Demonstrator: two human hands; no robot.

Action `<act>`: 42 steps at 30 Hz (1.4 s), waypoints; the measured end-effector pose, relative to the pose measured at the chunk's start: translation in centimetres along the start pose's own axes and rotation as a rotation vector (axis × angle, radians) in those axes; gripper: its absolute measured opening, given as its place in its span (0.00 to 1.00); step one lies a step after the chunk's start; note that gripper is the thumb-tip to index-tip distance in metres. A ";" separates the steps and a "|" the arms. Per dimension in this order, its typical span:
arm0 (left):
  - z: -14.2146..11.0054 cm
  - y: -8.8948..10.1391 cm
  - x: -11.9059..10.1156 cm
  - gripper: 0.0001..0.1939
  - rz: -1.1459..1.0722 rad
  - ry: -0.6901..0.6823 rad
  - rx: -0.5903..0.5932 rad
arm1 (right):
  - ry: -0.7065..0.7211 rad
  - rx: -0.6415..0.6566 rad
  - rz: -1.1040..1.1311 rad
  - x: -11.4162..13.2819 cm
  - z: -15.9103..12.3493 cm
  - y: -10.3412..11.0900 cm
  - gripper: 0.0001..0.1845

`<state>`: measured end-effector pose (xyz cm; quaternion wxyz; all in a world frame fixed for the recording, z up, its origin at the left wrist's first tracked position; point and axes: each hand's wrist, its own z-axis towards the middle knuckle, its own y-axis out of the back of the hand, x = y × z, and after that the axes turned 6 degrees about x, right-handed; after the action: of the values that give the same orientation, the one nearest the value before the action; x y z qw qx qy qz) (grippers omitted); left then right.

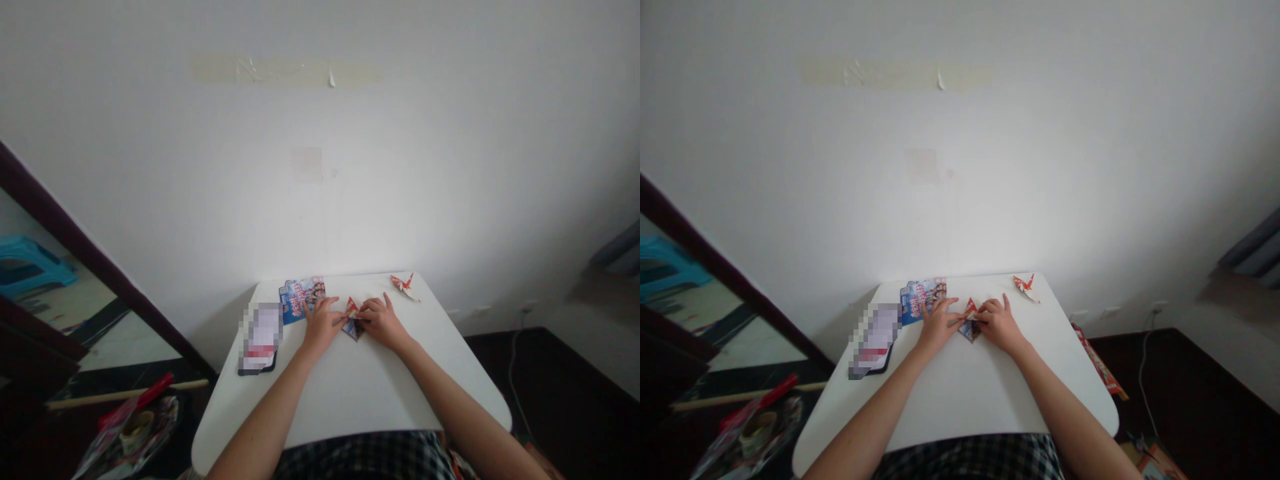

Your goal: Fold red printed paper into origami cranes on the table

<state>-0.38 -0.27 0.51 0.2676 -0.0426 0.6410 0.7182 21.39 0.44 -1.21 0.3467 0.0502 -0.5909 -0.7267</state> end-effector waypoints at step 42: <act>1.3 -0.9 -2.2 0.04 0.009 0.204 -0.069 | -0.371 -0.256 -0.040 1.5 1.4 -2.4 0.03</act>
<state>2.21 0.29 0.84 0.1962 -0.1218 0.6398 0.7330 18.51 0.91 -2.46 0.2214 -0.1170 -0.5461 -0.7994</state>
